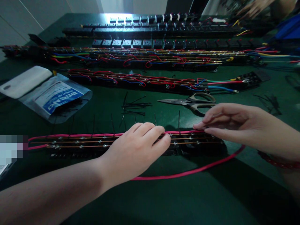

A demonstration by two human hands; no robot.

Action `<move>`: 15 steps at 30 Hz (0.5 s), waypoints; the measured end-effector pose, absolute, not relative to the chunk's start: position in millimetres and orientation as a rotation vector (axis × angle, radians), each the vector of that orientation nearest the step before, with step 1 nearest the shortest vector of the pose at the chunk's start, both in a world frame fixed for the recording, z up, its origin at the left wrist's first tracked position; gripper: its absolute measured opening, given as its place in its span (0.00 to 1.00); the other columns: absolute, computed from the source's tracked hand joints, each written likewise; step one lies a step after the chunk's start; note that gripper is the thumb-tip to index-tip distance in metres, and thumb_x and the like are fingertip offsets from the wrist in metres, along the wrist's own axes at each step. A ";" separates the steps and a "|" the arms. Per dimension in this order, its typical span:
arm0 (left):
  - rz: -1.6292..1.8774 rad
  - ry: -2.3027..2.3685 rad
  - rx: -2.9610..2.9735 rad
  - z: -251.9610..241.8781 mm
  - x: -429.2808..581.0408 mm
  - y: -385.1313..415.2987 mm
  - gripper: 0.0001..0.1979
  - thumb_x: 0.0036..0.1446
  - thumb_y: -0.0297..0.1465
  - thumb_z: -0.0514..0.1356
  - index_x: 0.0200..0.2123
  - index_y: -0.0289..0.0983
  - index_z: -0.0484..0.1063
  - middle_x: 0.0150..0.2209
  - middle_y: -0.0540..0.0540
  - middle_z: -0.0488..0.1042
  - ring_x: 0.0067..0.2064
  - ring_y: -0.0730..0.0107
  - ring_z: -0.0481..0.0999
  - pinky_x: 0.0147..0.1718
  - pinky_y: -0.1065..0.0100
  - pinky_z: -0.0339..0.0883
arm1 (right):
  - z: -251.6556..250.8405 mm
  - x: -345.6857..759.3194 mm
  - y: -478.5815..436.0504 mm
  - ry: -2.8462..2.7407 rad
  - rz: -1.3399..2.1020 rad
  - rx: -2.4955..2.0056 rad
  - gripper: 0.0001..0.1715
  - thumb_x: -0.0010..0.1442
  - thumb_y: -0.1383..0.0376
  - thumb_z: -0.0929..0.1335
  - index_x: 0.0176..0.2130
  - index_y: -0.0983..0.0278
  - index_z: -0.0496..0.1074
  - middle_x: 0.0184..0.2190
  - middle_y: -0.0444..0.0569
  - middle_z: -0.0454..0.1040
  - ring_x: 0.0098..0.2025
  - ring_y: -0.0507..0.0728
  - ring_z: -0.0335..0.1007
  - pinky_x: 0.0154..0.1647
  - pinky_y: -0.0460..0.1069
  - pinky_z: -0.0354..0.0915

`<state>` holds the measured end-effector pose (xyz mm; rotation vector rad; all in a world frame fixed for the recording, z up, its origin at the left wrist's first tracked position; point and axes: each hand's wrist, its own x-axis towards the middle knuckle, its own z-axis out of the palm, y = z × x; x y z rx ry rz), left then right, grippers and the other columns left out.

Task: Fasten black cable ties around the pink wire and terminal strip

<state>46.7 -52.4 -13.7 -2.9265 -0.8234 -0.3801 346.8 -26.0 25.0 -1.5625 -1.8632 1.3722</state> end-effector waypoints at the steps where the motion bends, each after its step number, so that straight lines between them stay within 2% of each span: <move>1: -0.379 -0.822 -2.928 -13.8 46.6 -52.5 0.15 0.68 0.26 0.56 0.57 0.34 0.67 0.54 0.42 0.71 0.53 0.61 0.71 0.50 0.60 0.72 | 24.9 347.0 -26.0 -1.868 1.368 -1.562 0.24 0.52 0.49 0.76 0.40 0.62 0.73 0.41 0.53 0.82 0.43 0.59 0.81 0.41 0.51 0.78; 15: -0.378 -0.820 -2.928 -13.5 47.3 -52.0 0.15 0.68 0.26 0.56 0.57 0.34 0.67 0.54 0.42 0.71 0.53 0.60 0.71 0.49 0.59 0.72 | 26.8 345.7 -25.4 -1.901 1.342 -1.565 0.24 0.52 0.48 0.76 0.39 0.62 0.75 0.39 0.54 0.82 0.39 0.57 0.80 0.37 0.50 0.76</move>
